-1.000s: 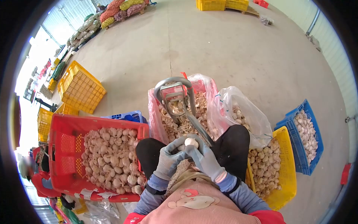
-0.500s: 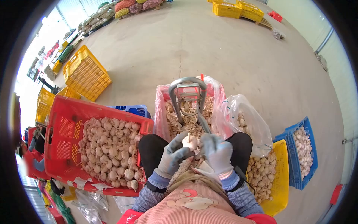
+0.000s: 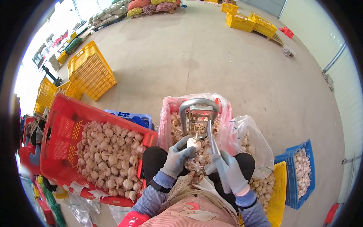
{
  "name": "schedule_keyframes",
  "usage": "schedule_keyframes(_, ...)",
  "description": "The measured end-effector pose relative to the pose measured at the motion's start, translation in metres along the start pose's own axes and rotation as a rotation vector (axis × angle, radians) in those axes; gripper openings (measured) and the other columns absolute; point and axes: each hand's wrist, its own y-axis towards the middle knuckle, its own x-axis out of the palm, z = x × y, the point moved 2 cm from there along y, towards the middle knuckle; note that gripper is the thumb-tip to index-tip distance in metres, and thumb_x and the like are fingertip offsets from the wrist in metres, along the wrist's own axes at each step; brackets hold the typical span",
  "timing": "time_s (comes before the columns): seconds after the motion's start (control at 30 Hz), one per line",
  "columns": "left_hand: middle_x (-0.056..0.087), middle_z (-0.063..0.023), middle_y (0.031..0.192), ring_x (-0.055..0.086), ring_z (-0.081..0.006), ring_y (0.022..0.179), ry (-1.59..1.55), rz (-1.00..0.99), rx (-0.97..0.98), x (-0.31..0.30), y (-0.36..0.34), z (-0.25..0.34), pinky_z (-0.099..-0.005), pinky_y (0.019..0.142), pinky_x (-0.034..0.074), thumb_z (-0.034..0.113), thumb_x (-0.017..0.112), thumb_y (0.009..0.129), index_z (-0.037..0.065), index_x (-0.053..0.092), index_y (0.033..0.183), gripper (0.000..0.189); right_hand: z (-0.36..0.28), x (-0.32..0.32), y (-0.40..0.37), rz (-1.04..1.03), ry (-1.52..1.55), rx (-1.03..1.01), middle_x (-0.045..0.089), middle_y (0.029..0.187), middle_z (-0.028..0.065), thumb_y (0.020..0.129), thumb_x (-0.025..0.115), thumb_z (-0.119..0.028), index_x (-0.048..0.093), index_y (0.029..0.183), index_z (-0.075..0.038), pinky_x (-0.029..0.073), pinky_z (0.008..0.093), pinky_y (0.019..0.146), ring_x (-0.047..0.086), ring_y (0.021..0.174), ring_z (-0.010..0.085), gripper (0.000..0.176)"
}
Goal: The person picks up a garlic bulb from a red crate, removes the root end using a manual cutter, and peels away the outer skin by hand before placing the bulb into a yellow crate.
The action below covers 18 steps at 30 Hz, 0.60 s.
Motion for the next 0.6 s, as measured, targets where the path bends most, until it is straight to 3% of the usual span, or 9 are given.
schedule_keyframes(0.07, 0.065, -0.0072, 0.114, 0.065, -0.0146, 0.098, -0.018, 0.062, -0.047, 0.005, 0.005, 0.004, -0.0277, 0.080, 0.056, 0.007, 0.073, 0.081, 0.000, 0.055, 0.133, 0.056, 0.026, 0.001, 0.017, 0.106, -0.211, 0.026, 0.070, 0.081, 0.0119, 0.099, 0.055, -0.035, 0.061, 0.119, -0.001, 0.051, 0.0419, 0.071, 0.069, 0.077, 0.0259, 0.040)
schedule_keyframes(0.1, 0.066, -0.0083, 0.114, 0.067, -0.0153, 0.094, -0.024, 0.083, -0.039, 0.004, 0.009, 0.003, -0.0273, 0.077, 0.057, 0.006, 0.073, 0.080, -0.001, 0.056, 0.131, 0.054, 0.069, -0.011, 0.039, 0.208, -0.557, -0.162, 0.069, 0.085, 0.0179, 0.096, 0.058, -0.038, 0.061, 0.117, -0.005, 0.051, 0.0465, 0.072, 0.067, 0.077, 0.0370, 0.039)
schedule_keyframes(0.2, 0.066, -0.0089, 0.113, 0.068, -0.0156, 0.091, 0.026, 0.148, -0.040, -0.006, 0.012, 0.001, -0.0268, 0.075, 0.058, 0.006, 0.073, 0.081, -0.001, 0.057, 0.129, 0.052, 0.062, -0.006, 0.057, 0.246, -0.832, -0.260, 0.067, 0.092, 0.0204, 0.094, 0.060, -0.041, 0.063, 0.115, -0.008, 0.050, 0.0486, 0.074, 0.064, 0.084, 0.0411, 0.039)
schedule_keyframes(0.27, 0.067, -0.0099, 0.112, 0.068, -0.0161, 0.093, 0.053, 0.138, 0.005, -0.013, 0.000, 0.003, -0.0274, 0.079, 0.057, 0.005, 0.074, 0.081, -0.002, 0.057, 0.129, 0.051, 0.044, 0.002, 0.050, 0.249, -0.833, -0.254, 0.068, 0.097, 0.0190, 0.093, 0.060, -0.043, 0.060, 0.118, -0.009, 0.051, 0.0490, 0.076, 0.065, 0.090, 0.0395, 0.043)
schedule_keyframes(0.33, 0.068, -0.0103, 0.113, 0.067, -0.0161, 0.096, 0.308, 0.094, 0.174, 0.004, -0.023, 0.012, -0.0283, 0.084, 0.056, 0.004, 0.074, 0.081, -0.004, 0.057, 0.129, 0.052, 0.037, 0.001, 0.047, 0.225, -0.843, -0.236, 0.068, 0.101, 0.0190, 0.093, 0.060, -0.043, 0.057, 0.120, -0.009, 0.051, 0.0492, 0.076, 0.065, 0.093, 0.0393, 0.044)
schedule_keyframes(0.4, 0.067, -0.0121, 0.116, 0.066, -0.0171, 0.102, 0.255, -0.082, 0.194, 0.044, -0.040, 0.019, -0.0272, 0.090, 0.053, 0.008, 0.077, 0.076, -0.006, 0.055, 0.130, 0.059, 0.059, -0.003, 0.051, 0.280, -0.766, -0.261, 0.065, 0.106, 0.0170, 0.095, 0.056, -0.035, 0.056, 0.120, -0.011, 0.052, 0.0464, 0.078, 0.064, 0.095, 0.0391, 0.035)
schedule_keyframes(0.43, 0.067, -0.0114, 0.114, 0.066, -0.0153, 0.099, 0.430, -0.129, 0.268, 0.064, -0.033, 0.016, -0.0262, 0.087, 0.053, 0.009, 0.078, 0.076, -0.006, 0.055, 0.131, 0.062, 0.073, -0.009, 0.055, 0.167, -0.643, -0.312, 0.064, 0.106, 0.0162, 0.095, 0.056, -0.032, 0.057, 0.120, -0.012, 0.052, 0.0438, 0.080, 0.063, 0.098, 0.0366, 0.032)
schedule_keyframes(0.53, 0.068, -0.0096, 0.111, 0.065, -0.0105, 0.090, 0.847, -0.203, 0.463, 0.135, -0.015, 0.026, -0.0246, 0.078, 0.054, 0.010, 0.078, 0.078, -0.003, 0.054, 0.134, 0.062, 0.132, -0.016, 0.079, 0.206, -0.509, -0.490, 0.060, 0.112, 0.0139, 0.094, 0.056, -0.023, 0.055, 0.125, -0.015, 0.050, 0.0373, 0.090, 0.060, 0.109, 0.0284, 0.032)
schedule_keyframes(0.6, 0.068, -0.0085, 0.109, 0.062, -0.0077, 0.086, 0.781, -0.260, 0.445, 0.153, -0.008, 0.024, -0.0245, 0.073, 0.053, 0.007, 0.074, 0.082, -0.002, 0.055, 0.133, 0.054, 0.135, -0.019, 0.081, 0.259, -0.434, -0.527, 0.060, 0.116, 0.0132, 0.094, 0.057, -0.029, 0.053, 0.128, -0.017, 0.052, 0.0397, 0.089, 0.061, 0.107, 0.0293, 0.036)
